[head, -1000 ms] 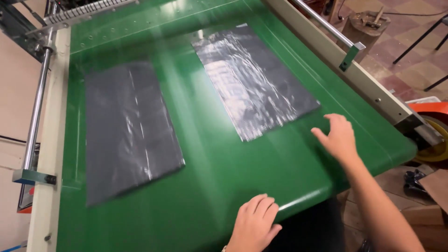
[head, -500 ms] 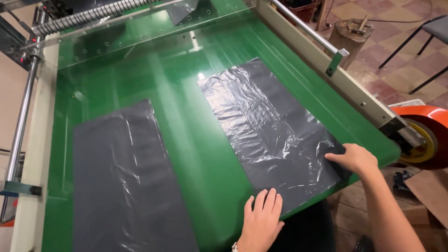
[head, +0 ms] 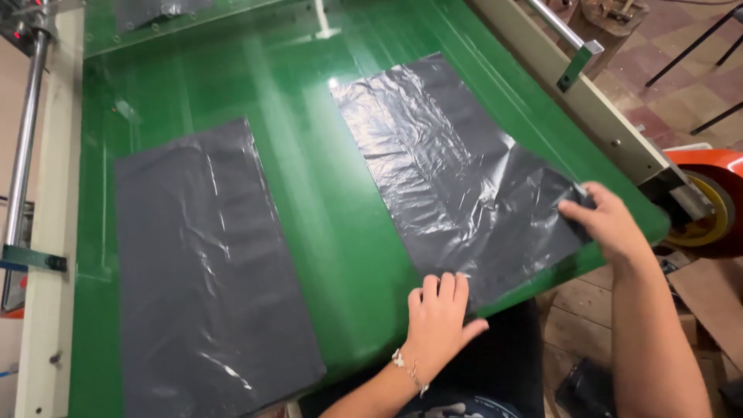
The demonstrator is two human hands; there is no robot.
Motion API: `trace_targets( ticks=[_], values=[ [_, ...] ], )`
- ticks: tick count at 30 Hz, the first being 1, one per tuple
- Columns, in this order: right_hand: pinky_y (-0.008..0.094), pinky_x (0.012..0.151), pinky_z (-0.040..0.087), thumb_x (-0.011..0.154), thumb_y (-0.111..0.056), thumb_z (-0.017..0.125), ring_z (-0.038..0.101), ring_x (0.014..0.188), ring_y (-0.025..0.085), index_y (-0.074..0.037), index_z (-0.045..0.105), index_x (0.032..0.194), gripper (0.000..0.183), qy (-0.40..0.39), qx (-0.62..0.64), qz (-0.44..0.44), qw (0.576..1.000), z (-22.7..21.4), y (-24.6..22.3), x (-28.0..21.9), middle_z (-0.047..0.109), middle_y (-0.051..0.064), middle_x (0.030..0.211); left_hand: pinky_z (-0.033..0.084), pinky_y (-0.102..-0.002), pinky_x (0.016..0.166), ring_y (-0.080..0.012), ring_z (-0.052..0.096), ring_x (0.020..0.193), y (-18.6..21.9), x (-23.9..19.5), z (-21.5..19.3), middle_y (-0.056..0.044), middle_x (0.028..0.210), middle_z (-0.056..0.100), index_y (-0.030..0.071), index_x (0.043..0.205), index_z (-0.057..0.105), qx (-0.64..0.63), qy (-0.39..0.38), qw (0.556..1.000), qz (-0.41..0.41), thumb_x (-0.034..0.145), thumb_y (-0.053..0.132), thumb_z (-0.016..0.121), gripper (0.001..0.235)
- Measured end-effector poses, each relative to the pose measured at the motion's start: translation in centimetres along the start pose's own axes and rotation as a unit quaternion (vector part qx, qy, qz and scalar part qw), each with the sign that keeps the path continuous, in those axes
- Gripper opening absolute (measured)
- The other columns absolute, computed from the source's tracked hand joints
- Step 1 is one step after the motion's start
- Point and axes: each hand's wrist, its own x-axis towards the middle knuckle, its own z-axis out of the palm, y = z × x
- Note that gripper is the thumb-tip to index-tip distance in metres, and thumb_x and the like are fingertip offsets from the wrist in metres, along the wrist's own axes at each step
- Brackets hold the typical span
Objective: Folding black plastic bags coming off a conveyor belt and stacking them into a red plastic crate.
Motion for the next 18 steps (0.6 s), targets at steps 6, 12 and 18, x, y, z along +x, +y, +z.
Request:
trace_targets(
  ticks=[6, 12, 18],
  values=[
    [0.032, 0.07, 0.055, 0.093, -0.008, 0.064, 0.063, 0.076, 0.021, -0.012, 0.043, 0.153, 0.064, 0.043, 0.152, -0.145, 0.977, 0.3, 0.4, -0.5, 0.063, 0.017, 0.095, 0.036, -0.037, 0.048, -0.0252, 0.049, 0.071, -1.9, 0.5, 1.2, -0.001, 0.075, 0.053, 0.017, 0.079, 0.059, -0.081, 0.089, 0.993, -0.01, 0.075, 0.013, 0.062, 0.006],
    [0.024, 0.079, 0.04, 0.092, -0.016, 0.061, 0.058, 0.094, 0.016, -0.006, 0.069, 0.109, 0.021, -0.107, 0.168, -0.216, 0.956, -2.5, 9.7, -1.8, 0.066, 0.006, 0.112, 0.047, -0.037, 0.067, -0.0272, 0.06, 0.087, -8.2, -3.0, -6.3, -0.006, 0.089, 0.06, 0.009, 0.086, 0.058, -0.25, 0.086, 0.963, 0.055, 0.071, 0.002, 0.071, 0.02],
    [0.029, 0.078, 0.049, 0.094, -0.011, 0.058, 0.068, 0.089, 0.019, 0.0, 0.071, 0.123, 0.034, -0.187, 0.114, -0.204, 0.954, -1.4, 9.6, -6.5, 0.075, 0.013, 0.109, 0.051, -0.035, 0.063, -0.0249, 0.067, 0.082, -12.6, -3.5, -11.2, -0.003, 0.099, 0.07, 0.012, 0.099, 0.061, -0.395, -0.041, 0.913, 0.088, 0.089, 0.017, 0.068, 0.013]
  ],
)
